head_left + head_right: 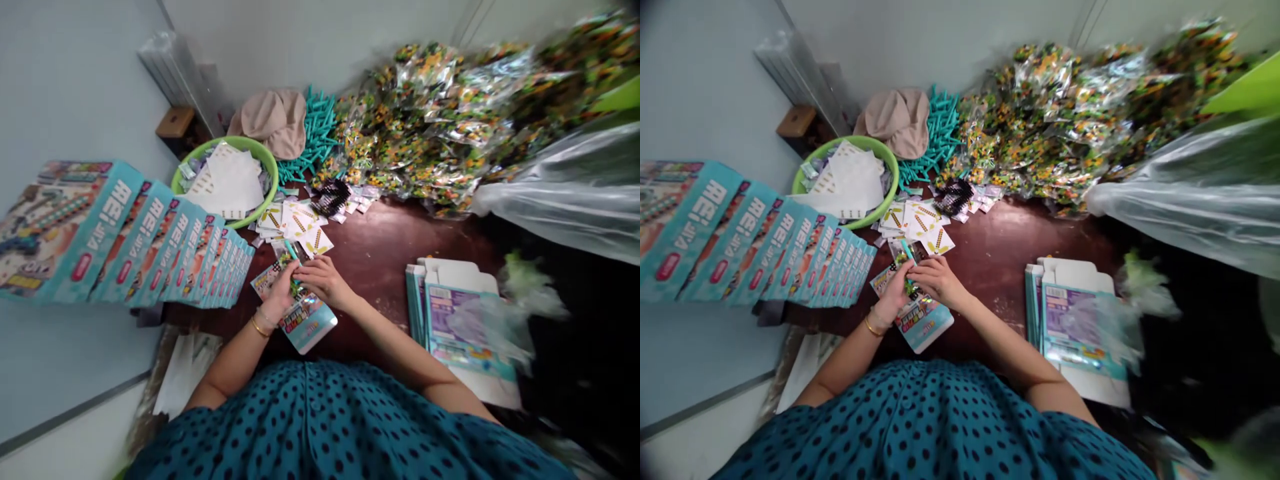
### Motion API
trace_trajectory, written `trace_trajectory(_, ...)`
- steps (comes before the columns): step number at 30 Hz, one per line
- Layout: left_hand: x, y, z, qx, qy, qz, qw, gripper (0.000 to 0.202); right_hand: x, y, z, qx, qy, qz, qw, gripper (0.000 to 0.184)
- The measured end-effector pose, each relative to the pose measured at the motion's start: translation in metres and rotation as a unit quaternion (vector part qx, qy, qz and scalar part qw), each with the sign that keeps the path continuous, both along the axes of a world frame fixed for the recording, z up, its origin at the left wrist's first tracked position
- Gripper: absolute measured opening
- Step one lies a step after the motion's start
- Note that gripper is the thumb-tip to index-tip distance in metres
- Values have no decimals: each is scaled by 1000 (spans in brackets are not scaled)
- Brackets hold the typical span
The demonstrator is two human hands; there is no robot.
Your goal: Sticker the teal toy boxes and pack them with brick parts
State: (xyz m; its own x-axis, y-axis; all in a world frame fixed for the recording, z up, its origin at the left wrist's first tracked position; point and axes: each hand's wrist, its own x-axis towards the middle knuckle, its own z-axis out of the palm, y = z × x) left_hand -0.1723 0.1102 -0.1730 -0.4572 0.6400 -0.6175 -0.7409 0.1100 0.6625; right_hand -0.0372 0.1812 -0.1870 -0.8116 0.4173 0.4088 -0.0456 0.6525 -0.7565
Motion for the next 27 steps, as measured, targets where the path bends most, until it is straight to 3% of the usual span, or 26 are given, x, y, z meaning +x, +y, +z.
trace_trajectory(2, 15, -10, 2, -6, 61, 14, 998, 26, 8, -17, -4, -108, 47, -137, 984, 39)
trace_trajectory(4, 32, -18, 5, -7, 136, -8, 991, 28, 11, -34, -7, -260, 77, -218, 938, 54)
trace_trajectory(7, 60, -23, 6, 1, 264, -44, 963, 33, 19, -59, -9, -436, 85, -208, 871, 53)
trace_trajectory(9, 75, -29, 5, 19, 316, -100, 943, 43, 34, -66, -8, -463, 86, -228, 852, 46)
trace_trajectory(10, 80, -35, 5, 36, 341, -156, 926, 49, 45, -66, -7, -457, 85, -247, 850, 43)
trace_trajectory(11, 83, -44, 4, 58, 379, -231, 894, 57, 59, -64, -7, -447, 81, -268, 850, 42)
trace_trajectory(12, 84, -56, 4, 78, 434, -311, 842, 67, 76, -60, -8, -439, 71, -287, 848, 41)
trace_trajectory(14, 79, -85, 2, 86, 576, -436, 686, 90, 114, -53, -13, -440, 45, -319, 838, 41)
trace_trajectory(16, 66, -112, -4, 34, 698, -471, 538, 95, 151, -50, -23, -461, 16, -336, 821, 43)
trace_trajectory(17, 59, -121, -8, 1, 734, -464, 496, 86, 165, -52, -29, -474, 0, -337, 813, 44)
trace_trajectory(18, 52, -126, -12, -27, 757, -448, 475, 73, 175, -56, -34, -490, -11, -334, 805, 45)
trace_trajectory(20, 40, -124, -16, -54, 780, -397, 480, 52, 181, -68, -39, -528, -16, -311, 790, 45)
trace_trajectory(22, 36, -110, -12, -40, 797, -327, 507, 42, 167, -80, -37, -552, 5, -271, 789, 45)
trace_trajectory(25, 43, -88, 10, 4, 809, -216, 547, 40, 130, -83, -24, -518, 46, -245, 818, 52)
trace_trajectory(27, 54, -82, 28, 32, 801, -191, 567, 41, 110, -72, -12, -464, 37, -270, 843, 54)
